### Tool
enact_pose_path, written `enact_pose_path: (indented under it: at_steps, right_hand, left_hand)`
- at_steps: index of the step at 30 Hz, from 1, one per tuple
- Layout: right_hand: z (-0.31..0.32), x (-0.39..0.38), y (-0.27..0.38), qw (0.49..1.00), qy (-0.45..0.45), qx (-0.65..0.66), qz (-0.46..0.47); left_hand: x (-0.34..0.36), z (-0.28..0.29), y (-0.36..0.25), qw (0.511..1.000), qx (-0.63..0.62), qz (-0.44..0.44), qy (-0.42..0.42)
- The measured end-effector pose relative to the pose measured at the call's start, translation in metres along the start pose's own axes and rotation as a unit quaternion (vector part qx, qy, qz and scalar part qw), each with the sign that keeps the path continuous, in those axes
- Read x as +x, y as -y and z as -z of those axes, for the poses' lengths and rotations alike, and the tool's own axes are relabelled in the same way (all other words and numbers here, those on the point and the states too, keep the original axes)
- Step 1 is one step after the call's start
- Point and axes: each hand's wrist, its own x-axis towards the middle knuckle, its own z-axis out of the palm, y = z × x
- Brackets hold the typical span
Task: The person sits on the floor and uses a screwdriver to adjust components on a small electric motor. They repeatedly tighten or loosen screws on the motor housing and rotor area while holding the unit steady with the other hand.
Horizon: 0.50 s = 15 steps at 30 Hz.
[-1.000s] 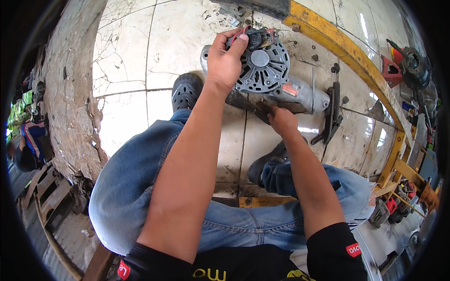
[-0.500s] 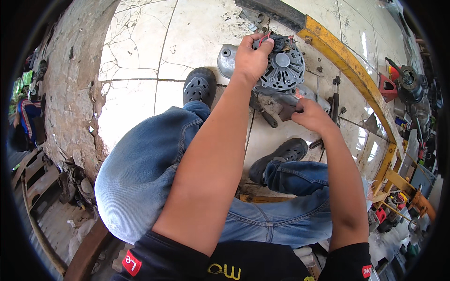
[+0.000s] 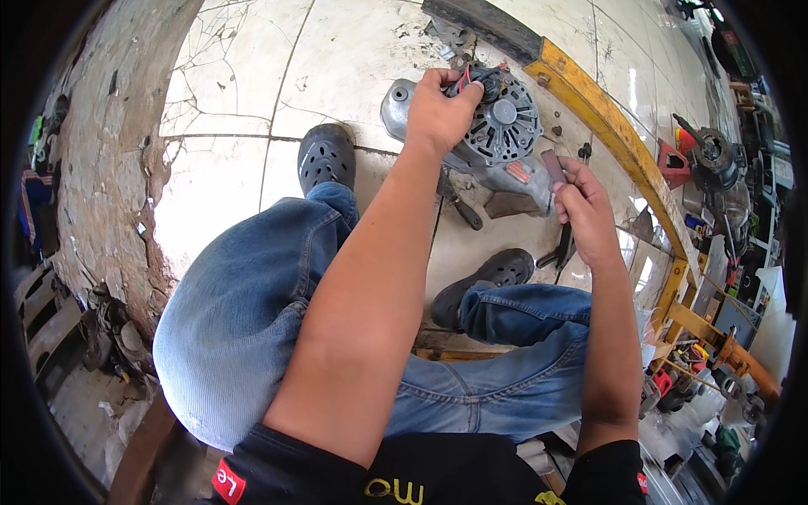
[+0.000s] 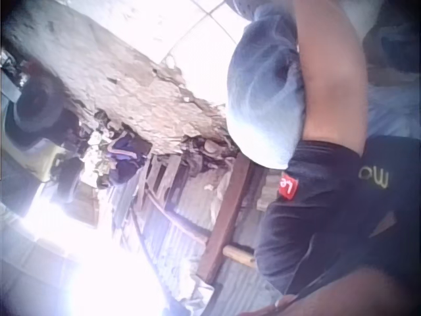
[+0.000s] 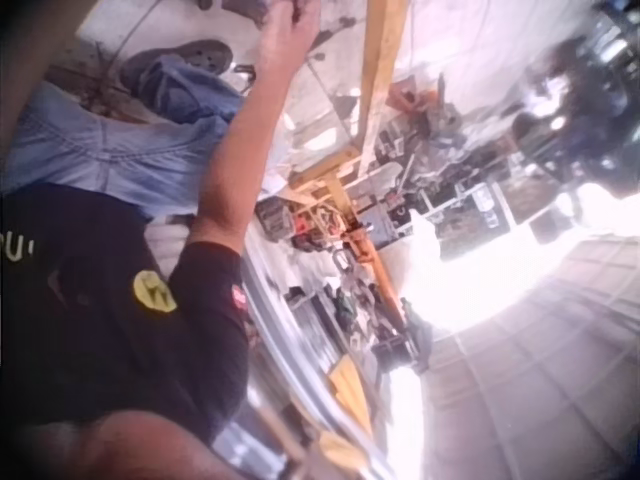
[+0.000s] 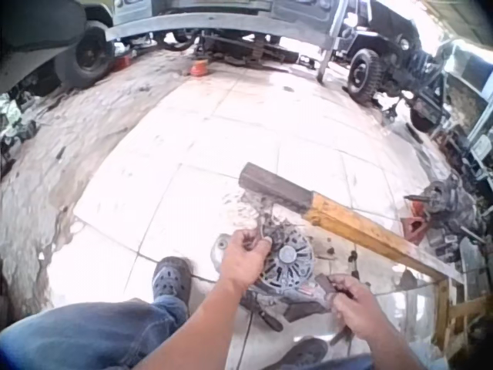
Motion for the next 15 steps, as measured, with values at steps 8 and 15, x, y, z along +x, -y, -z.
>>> enact_pose_path:
  at_steps: [8,15]
  right_hand:
    - [-0.025,0.009,0.007,0.999,-0.039,0.021,-0.002]
    - [-0.032,0.015,-0.003,1.0,-0.015,-0.007,0.01]
  left_hand:
    - [-0.001,0.008,-0.007,0.999,0.052,-0.003,-0.005]
    - [0.0,-0.007,-0.004,0.989,0.097,-0.101,-0.038]
